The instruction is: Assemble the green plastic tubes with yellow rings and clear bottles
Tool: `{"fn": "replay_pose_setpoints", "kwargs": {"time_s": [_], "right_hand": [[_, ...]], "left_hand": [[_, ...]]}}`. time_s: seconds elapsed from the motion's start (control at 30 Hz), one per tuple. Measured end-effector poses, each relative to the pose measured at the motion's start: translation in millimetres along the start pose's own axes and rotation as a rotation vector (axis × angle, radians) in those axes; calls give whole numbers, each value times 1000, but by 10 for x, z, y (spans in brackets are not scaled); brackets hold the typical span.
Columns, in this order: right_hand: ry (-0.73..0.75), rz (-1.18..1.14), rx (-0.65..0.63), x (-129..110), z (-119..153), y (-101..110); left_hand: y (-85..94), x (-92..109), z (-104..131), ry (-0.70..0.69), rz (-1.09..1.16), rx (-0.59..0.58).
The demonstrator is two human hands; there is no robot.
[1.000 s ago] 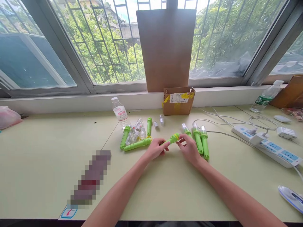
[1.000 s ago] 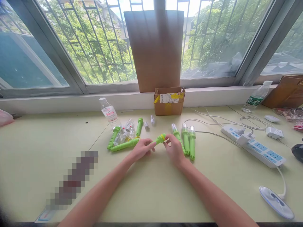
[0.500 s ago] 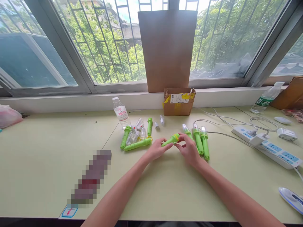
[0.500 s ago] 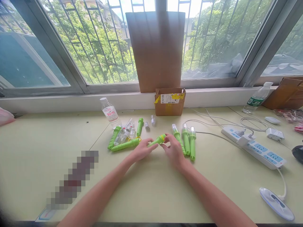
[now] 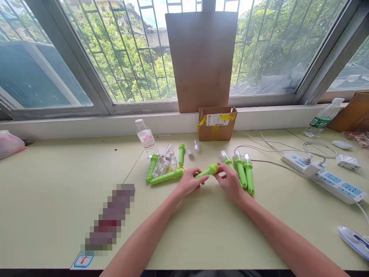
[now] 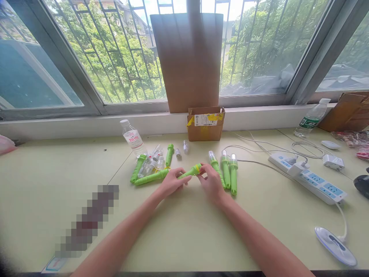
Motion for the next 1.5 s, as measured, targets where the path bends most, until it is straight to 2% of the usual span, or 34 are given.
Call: {"fn": "replay_pose_setpoints", "kwargs": {"time_s": [0.27,0.37,0.53,0.77,0.93,1.13,1.33,1.5], "right_hand": [[-48,-25,2,41,-3,-13],[-46,-29,1,43,6,-15],[-28,-30,12,13,12,-7],[-18,-2,4,30,4,-19],[-28,14,-19,68,7,-26],[-15,4,-19,45,12,-20],[-28,7,-39,23,21,-41],[-43,10,-92,30,19,-64]], "left_hand": [[-35,-10,-28,-103,-171,52],[-21,-8,-27,-96,-167,99],[-21,-33,-14,-14,-82,66],[-37,-8,-12,-43,-86,50],[-74,-84,-52,-56,-165,6],[-44,-81,-59,-56,-190,82],[-35,-32,-20,17,-63,22],[-54,-36,-32,-44,-81,48]]}}
Point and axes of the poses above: each hand's wrist, its own z-axis away from the middle knuckle, its own y-axis out of the back of the hand, x = y × z, the point moved 4 cm from there along -z, towards the middle knuckle, and after that the axes turned 8 degrees about -z, right-handed, at the moved point
